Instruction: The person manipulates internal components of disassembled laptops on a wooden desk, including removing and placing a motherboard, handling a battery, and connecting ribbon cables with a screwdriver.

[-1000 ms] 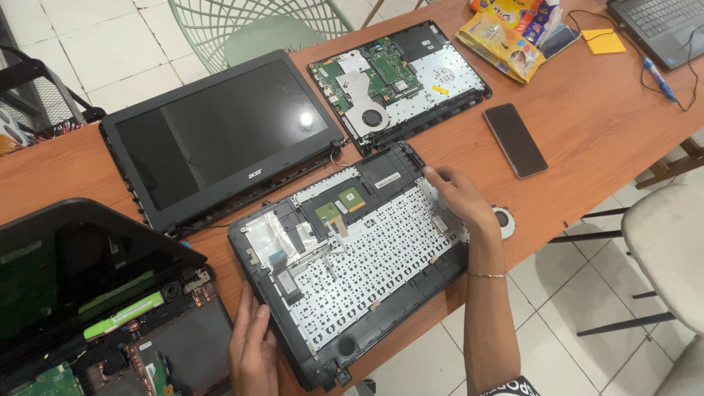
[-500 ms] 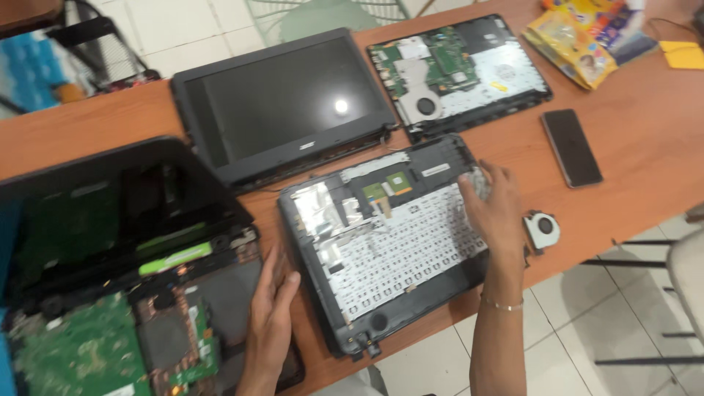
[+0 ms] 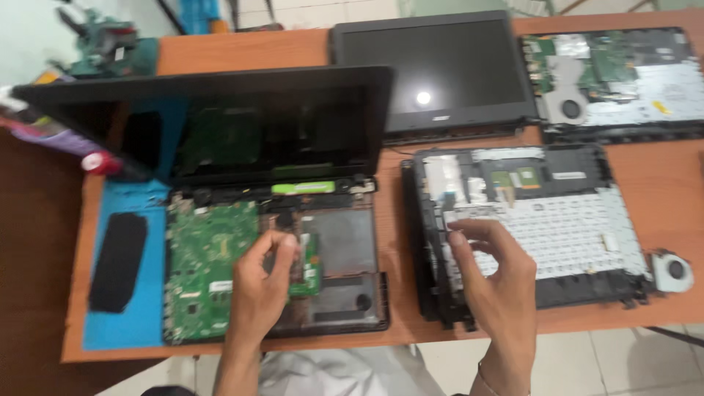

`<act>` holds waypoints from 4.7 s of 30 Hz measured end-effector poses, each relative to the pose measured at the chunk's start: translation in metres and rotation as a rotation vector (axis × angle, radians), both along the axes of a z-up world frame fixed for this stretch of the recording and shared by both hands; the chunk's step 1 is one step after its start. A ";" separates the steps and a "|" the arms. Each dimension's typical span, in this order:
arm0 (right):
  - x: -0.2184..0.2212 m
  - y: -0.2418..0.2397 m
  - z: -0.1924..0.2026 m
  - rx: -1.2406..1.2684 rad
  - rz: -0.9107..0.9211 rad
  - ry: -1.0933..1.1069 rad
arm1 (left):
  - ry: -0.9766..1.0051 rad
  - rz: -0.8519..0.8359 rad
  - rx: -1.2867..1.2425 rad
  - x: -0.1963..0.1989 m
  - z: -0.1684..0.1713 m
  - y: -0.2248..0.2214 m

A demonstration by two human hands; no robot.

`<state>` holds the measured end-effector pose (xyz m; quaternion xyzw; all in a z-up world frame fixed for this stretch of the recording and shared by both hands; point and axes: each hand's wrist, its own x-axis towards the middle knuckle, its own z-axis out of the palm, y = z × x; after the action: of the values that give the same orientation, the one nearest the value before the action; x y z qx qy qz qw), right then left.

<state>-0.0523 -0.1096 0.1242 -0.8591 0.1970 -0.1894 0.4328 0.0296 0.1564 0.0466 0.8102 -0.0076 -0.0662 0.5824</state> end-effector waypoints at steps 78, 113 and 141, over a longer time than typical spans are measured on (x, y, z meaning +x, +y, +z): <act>0.005 0.137 -0.098 -0.238 0.580 0.057 | -0.429 -0.121 0.199 -0.023 -0.042 0.120; 0.005 0.137 -0.102 -0.227 0.592 0.050 | -0.577 -0.484 0.468 -0.027 -0.043 0.121; 0.001 0.140 -0.107 -0.197 0.593 -0.019 | -0.623 -0.598 0.456 -0.011 -0.049 0.109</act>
<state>-0.0512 0.0300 0.0174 -0.9150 -0.0857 -0.0811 0.3857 0.0185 0.2658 -0.0026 0.8608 -0.3991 0.0153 0.3155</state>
